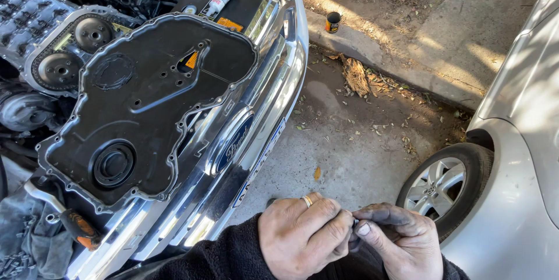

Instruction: The person stands at the front of a car with the hood open and a plastic engine timing cover resting on the bumper. They press small rubber grommets and seals into holes in the cover one at a time by hand, occasionally reaching for more parts from a rag on the bumper.

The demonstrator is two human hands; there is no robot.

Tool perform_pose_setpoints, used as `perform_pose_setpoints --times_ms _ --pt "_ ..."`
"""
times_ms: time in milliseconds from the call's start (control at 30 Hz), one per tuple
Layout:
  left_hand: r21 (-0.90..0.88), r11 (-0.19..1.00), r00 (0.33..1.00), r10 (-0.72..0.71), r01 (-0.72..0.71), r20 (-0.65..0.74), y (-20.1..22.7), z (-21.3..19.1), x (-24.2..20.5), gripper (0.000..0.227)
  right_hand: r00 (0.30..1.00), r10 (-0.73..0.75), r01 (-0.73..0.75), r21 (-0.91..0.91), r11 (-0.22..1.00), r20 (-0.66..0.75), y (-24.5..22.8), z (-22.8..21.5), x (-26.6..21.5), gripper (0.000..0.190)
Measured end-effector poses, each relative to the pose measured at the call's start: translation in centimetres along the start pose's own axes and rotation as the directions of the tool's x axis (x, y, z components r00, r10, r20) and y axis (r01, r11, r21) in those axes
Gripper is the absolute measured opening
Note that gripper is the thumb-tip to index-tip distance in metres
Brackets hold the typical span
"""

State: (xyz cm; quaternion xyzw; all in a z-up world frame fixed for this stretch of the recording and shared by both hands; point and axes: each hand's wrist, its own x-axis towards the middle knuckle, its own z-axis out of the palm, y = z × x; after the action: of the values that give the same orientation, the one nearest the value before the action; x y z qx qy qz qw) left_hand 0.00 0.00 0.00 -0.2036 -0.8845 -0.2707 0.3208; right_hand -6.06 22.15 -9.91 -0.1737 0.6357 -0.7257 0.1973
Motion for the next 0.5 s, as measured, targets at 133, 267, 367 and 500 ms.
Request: perform_pose_setpoints --times_ms 133,267,367,500 --pt "-0.066 0.996 0.998 -0.064 0.063 -0.009 0.3 0.2 0.0 0.007 0.995 -0.103 0.096 -0.258 0.961 -0.013 -2.2 1.4 0.6 0.017" --pt "-0.268 0.900 0.934 -0.358 0.344 -0.004 0.4 0.4 0.1 0.014 0.951 -0.310 0.257 -0.571 0.780 0.004 -3.1 2.4 0.9 0.018" --pt "-0.438 0.725 0.834 -0.537 0.532 0.125 0.7 0.5 0.2 0.016 0.849 -0.508 0.481 -0.616 0.624 0.148 -2.7 2.4 1.6 0.017" --pt "-0.528 0.504 0.695 -0.672 0.683 0.257 -0.1 1.3 -0.3 0.003 0.702 -0.615 0.681 -0.592 0.431 0.360 -2.8 2.0 2.3 0.017"
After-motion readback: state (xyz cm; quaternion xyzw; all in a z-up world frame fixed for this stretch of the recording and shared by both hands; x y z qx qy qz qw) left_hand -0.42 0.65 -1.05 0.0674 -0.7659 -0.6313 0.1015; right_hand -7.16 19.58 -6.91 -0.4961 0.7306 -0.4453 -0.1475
